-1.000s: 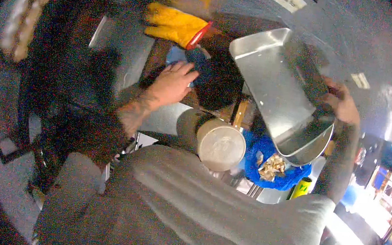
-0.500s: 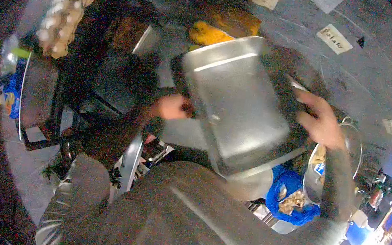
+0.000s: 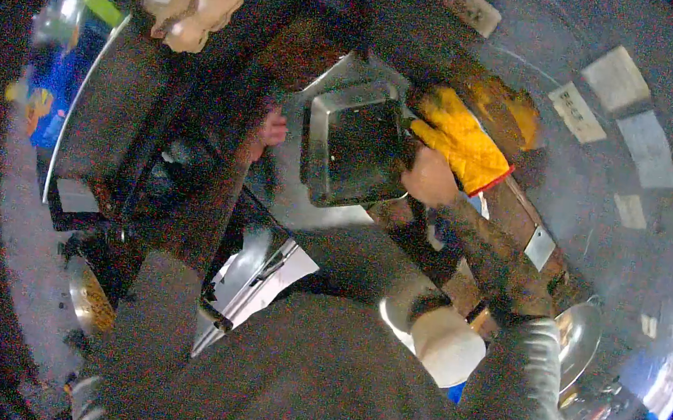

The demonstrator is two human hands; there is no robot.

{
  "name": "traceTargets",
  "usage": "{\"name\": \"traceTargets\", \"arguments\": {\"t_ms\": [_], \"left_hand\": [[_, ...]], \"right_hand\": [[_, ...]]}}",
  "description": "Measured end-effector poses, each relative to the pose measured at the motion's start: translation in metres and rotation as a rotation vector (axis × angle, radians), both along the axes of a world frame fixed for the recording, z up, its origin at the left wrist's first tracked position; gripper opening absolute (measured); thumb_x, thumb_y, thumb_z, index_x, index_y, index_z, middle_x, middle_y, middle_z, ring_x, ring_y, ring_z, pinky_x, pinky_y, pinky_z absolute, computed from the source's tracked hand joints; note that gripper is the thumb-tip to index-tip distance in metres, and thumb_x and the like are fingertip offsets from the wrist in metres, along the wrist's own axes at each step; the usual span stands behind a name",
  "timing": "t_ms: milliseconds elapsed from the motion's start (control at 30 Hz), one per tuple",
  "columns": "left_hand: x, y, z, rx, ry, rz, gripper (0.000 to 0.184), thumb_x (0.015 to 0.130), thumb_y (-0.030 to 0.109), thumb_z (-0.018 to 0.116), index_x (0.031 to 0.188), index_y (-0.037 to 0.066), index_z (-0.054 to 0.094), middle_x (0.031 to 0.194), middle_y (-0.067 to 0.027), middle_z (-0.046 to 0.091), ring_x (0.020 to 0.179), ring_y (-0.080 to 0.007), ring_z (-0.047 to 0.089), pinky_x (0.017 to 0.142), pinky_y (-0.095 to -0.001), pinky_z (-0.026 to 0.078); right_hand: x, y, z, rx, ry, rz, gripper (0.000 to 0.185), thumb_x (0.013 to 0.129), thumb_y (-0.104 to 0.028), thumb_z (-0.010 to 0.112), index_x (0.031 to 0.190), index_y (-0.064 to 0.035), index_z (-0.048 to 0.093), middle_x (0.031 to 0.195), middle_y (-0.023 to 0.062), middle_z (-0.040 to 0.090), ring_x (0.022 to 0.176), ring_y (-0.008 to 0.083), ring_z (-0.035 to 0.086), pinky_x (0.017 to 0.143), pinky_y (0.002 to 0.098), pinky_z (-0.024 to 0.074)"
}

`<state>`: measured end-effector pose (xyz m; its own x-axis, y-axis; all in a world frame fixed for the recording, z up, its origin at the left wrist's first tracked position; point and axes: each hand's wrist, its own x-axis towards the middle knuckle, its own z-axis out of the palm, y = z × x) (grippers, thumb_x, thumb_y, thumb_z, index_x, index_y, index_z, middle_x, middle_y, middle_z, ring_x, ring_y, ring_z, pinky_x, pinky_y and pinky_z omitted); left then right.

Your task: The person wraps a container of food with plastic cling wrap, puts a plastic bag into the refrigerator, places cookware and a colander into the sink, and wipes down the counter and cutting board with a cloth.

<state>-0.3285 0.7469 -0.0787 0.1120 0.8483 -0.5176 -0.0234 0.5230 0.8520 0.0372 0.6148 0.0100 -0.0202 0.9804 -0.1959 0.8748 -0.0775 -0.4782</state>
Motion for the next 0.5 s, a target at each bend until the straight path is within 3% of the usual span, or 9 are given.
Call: {"name": "traceTargets", "arguments": {"t_ms": [100, 233, 300, 367, 500], "left_hand": [[0.028, 0.042, 0.01, -0.041, 0.163, 0.184, 0.039, 0.091, 0.029, 0.059, 0.116, 0.002, 0.047, 0.085, -0.0119, 0.061, 0.069, -0.0223, 0.063, 0.058, -0.0351, 0.055], [0.021, 0.096, -0.047, -0.067, 0.19, 0.12, 0.043, 0.093, 0.026, 0.055, 0.124, -0.001, 0.043, 0.091, -0.0154, 0.063, 0.078, -0.0249, 0.066, 0.065, -0.0375, 0.058], [0.007, 0.111, -0.068, -0.082, 0.075, 0.094, 0.04, 0.093, 0.024, 0.053, 0.123, -0.002, 0.044, 0.091, -0.0157, 0.063, 0.077, -0.0247, 0.065, 0.065, -0.0363, 0.058], [0.021, 0.138, -0.113, -0.052, 0.135, 0.05, 0.031, 0.094, 0.018, 0.047, 0.115, -0.004, 0.05, 0.092, -0.0159, 0.063, 0.077, -0.0249, 0.065, 0.067, -0.0338, 0.058], [0.048, 0.125, -0.073, -0.069, 0.135, 0.023, 0.031, 0.095, 0.021, 0.047, 0.116, -0.001, 0.05, 0.095, -0.0161, 0.063, 0.08, -0.0251, 0.065, 0.068, -0.0348, 0.057]], "right_hand": [[-0.005, 0.001, 0.01, -0.002, 0.094, -0.005, 0.039, 0.081, -0.023, 0.064, 0.114, -0.003, 0.059, 0.101, 0.0276, 0.061, 0.096, 0.043, 0.059, 0.08, 0.0488, 0.0478], [-0.005, -0.017, 0.047, -0.146, 0.232, -0.108, 0.043, 0.081, -0.017, 0.062, 0.122, -0.0033, 0.056, 0.113, 0.0273, 0.059, 0.106, 0.0395, 0.058, 0.087, 0.0446, 0.047], [-0.006, -0.027, 0.058, -0.214, 0.154, -0.212, 0.044, 0.081, -0.016, 0.062, 0.123, -0.0038, 0.055, 0.114, 0.0266, 0.059, 0.106, 0.0388, 0.059, 0.088, 0.0437, 0.0467], [-0.004, -0.033, 0.066, -0.281, 0.082, -0.314, 0.045, 0.082, -0.015, 0.061, 0.125, -0.0042, 0.054, 0.115, 0.026, 0.059, 0.106, 0.0381, 0.059, 0.089, 0.0428, 0.0464], [0.001, -0.033, 0.061, -0.224, 0.207, -0.243, 0.048, 0.08, -0.009, 0.059, 0.127, -0.0012, 0.052, 0.112, 0.0253, 0.06, 0.104, 0.0359, 0.059, 0.091, 0.0413, 0.045]]}}
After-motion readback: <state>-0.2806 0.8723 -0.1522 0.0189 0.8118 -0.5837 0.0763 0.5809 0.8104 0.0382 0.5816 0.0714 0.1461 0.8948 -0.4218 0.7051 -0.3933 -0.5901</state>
